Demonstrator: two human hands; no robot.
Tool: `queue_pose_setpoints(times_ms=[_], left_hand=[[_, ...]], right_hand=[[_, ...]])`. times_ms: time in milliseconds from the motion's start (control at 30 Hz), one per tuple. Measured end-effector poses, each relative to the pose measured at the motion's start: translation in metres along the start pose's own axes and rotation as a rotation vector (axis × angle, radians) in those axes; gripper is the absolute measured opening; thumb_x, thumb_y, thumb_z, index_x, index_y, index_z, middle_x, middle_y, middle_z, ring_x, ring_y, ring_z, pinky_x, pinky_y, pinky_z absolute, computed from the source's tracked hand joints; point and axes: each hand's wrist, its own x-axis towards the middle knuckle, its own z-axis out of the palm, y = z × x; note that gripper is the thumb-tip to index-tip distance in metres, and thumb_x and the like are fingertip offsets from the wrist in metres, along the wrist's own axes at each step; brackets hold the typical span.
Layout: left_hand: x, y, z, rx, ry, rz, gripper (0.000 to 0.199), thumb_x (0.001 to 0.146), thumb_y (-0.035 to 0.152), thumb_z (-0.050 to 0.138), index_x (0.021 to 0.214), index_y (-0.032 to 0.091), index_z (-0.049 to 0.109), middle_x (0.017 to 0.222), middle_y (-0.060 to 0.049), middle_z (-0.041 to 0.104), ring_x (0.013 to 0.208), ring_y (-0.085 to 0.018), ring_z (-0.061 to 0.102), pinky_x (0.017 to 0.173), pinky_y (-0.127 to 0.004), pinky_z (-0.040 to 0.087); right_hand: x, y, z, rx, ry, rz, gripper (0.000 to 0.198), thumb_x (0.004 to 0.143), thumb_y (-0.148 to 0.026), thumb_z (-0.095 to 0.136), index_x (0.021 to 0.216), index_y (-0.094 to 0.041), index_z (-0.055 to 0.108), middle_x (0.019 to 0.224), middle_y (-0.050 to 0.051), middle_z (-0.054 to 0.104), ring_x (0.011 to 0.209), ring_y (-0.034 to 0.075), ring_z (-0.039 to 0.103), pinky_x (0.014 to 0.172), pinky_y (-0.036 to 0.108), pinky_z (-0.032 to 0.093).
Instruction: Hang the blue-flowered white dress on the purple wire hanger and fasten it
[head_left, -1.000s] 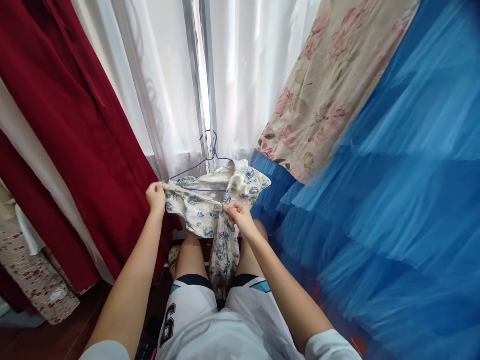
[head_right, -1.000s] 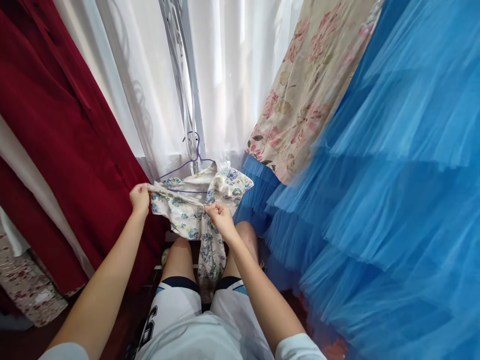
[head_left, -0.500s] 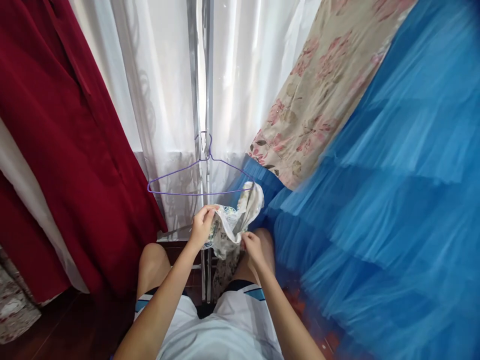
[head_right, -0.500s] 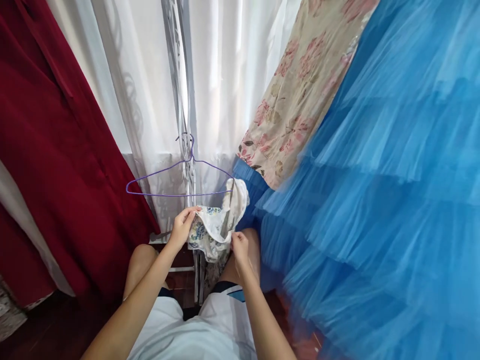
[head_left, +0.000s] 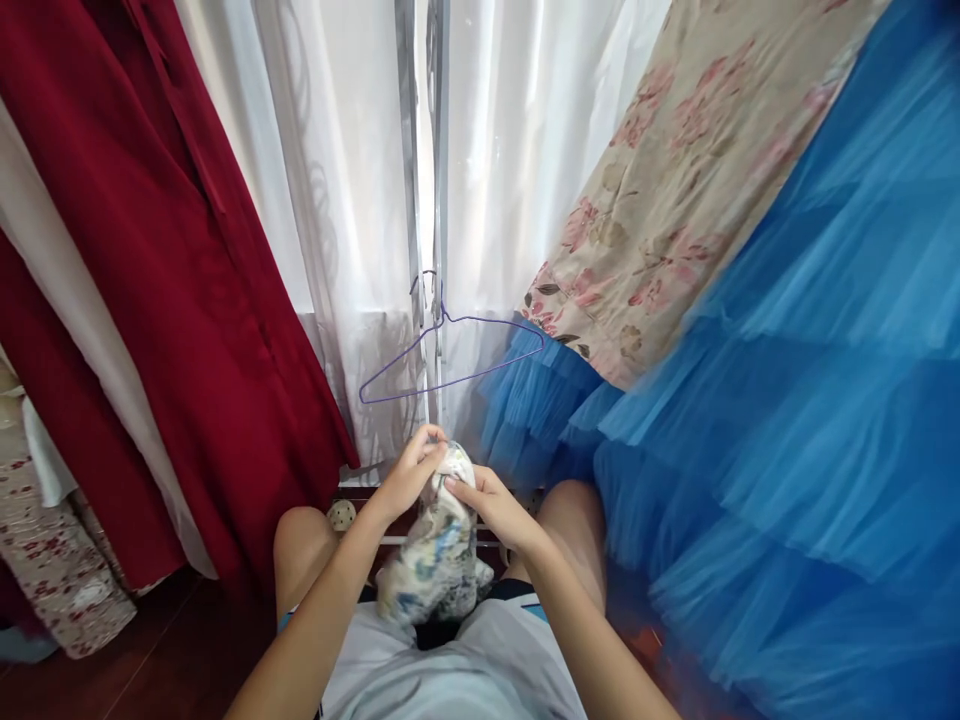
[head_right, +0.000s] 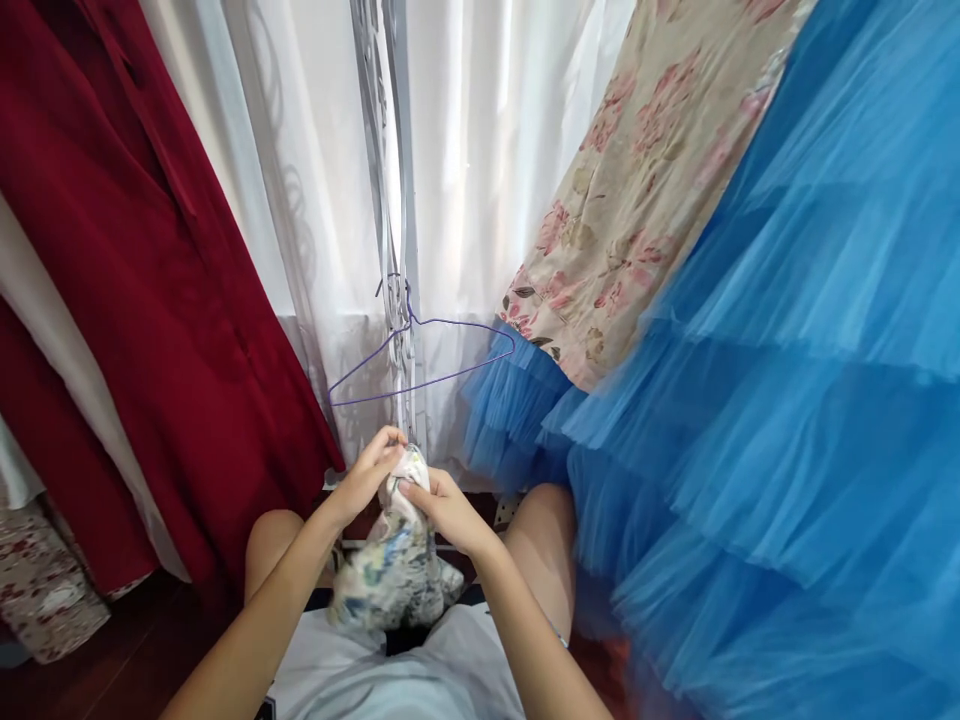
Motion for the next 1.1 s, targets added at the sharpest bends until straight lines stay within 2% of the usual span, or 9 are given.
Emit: queue_pose_setpoints(times_ms=[67, 167, 333, 500, 633, 767, 833, 933, 1100], left_hand=[[-0.015, -0.014, -0.005, -0.209, -0.183, -0.152, 0.042, 0.090, 0.055, 0.055, 0.114, 0.021, 0.064, 0.087, -0.007, 0.069, 0.077, -0.021, 0.065, 0.073, -0.032, 0.052], [-0.040, -0.031, -0.009, -0.185, -0.351, -0.281, 0.043, 0.081, 0.051, 0.069, 0.110, 0.019, 0.068, 0.095, -0.009, 0.071, 0.093, -0.026, 0.066, 0.087, -0.038, 0.050], [-0.054, -0.042, -0.040, 0.074, -0.159, -0.185, 0.027, 0.087, 0.040, 0.059, 0.094, 0.016, 0.070, 0.096, -0.007, 0.070, 0.096, -0.025, 0.061, 0.090, -0.036, 0.047], [-0.058, -0.052, -0.079, 0.294, -0.049, -0.140, 0.015, 0.077, 0.019, 0.051, 0.075, 0.015, 0.065, 0.073, -0.001, 0.061, 0.073, -0.017, 0.053, 0.069, -0.026, 0.043], [-0.067, -0.047, -0.099, 0.036, -0.069, -0.292, 0.016, 0.070, 0.019, 0.055, 0.078, 0.013, 0.068, 0.073, -0.003, 0.064, 0.067, -0.016, 0.054, 0.060, -0.024, 0.039], [-0.074, -0.007, -0.114, -0.379, -0.006, -0.374, 0.034, 0.074, 0.033, 0.057, 0.099, 0.014, 0.071, 0.084, -0.008, 0.069, 0.074, -0.021, 0.061, 0.066, -0.029, 0.045], [-0.075, 0.018, -0.121, -0.416, 0.011, -0.331, 0.041, 0.080, 0.041, 0.053, 0.107, 0.016, 0.069, 0.091, -0.010, 0.070, 0.081, -0.024, 0.064, 0.074, -0.032, 0.047], [-0.070, 0.040, -0.135, -0.054, -0.103, -0.282, 0.034, 0.081, 0.035, 0.058, 0.109, 0.018, 0.067, 0.093, -0.007, 0.069, 0.086, -0.024, 0.064, 0.082, -0.034, 0.047], [-0.035, 0.041, -0.174, 1.054, -0.167, -0.098, 0.014, 0.080, 0.024, 0.052, 0.075, 0.019, 0.064, 0.079, -0.006, 0.066, 0.075, -0.023, 0.060, 0.074, -0.034, 0.044]], right_hand=[[0.003, -0.006, -0.007, -0.056, 0.063, -0.054, 0.040, 0.084, -0.055, 0.064, 0.088, -0.015, 0.063, 0.076, 0.002, 0.062, 0.065, 0.014, 0.053, 0.063, 0.026, 0.043], [0.006, -0.020, -0.025, -0.220, 0.131, -0.144, 0.039, 0.087, -0.054, 0.061, 0.081, -0.016, 0.060, 0.072, 0.001, 0.058, 0.063, 0.014, 0.050, 0.059, 0.025, 0.041], [0.016, -0.046, -0.061, -0.560, 0.212, -0.310, 0.033, 0.089, -0.047, 0.058, 0.082, -0.016, 0.063, 0.077, 0.003, 0.061, 0.070, 0.018, 0.053, 0.064, 0.027, 0.042], [0.046, -0.065, -0.086, -0.703, 0.265, -0.393, 0.036, 0.088, -0.050, 0.057, 0.078, -0.015, 0.062, 0.072, 0.001, 0.059, 0.066, 0.017, 0.052, 0.062, 0.026, 0.040], [0.084, -0.077, -0.098, -0.845, 0.232, -0.448, 0.040, 0.088, -0.052, 0.054, 0.072, -0.016, 0.058, 0.067, 0.001, 0.054, 0.063, 0.015, 0.048, 0.059, 0.025, 0.036], [0.120, -0.075, -0.112, -0.988, 0.210, -0.445, 0.042, 0.089, -0.054, 0.050, 0.069, -0.017, 0.056, 0.061, -0.001, 0.051, 0.059, 0.014, 0.045, 0.057, 0.025, 0.033], [0.129, -0.067, -0.120, -1.051, 0.239, -0.405, 0.043, 0.089, -0.054, 0.048, 0.067, -0.018, 0.056, 0.058, -0.001, 0.051, 0.057, 0.014, 0.045, 0.057, 0.025, 0.031], [0.131, -0.052, -0.131, -1.064, 0.251, -0.344, 0.043, 0.089, -0.054, 0.047, 0.067, -0.018, 0.056, 0.058, 0.000, 0.053, 0.059, 0.016, 0.047, 0.058, 0.026, 0.032], [0.119, -0.033, -0.130, -0.966, 0.200, -0.362, 0.039, 0.089, -0.051, 0.045, 0.073, -0.018, 0.057, 0.063, 0.000, 0.053, 0.063, 0.016, 0.046, 0.061, 0.026, 0.036]])
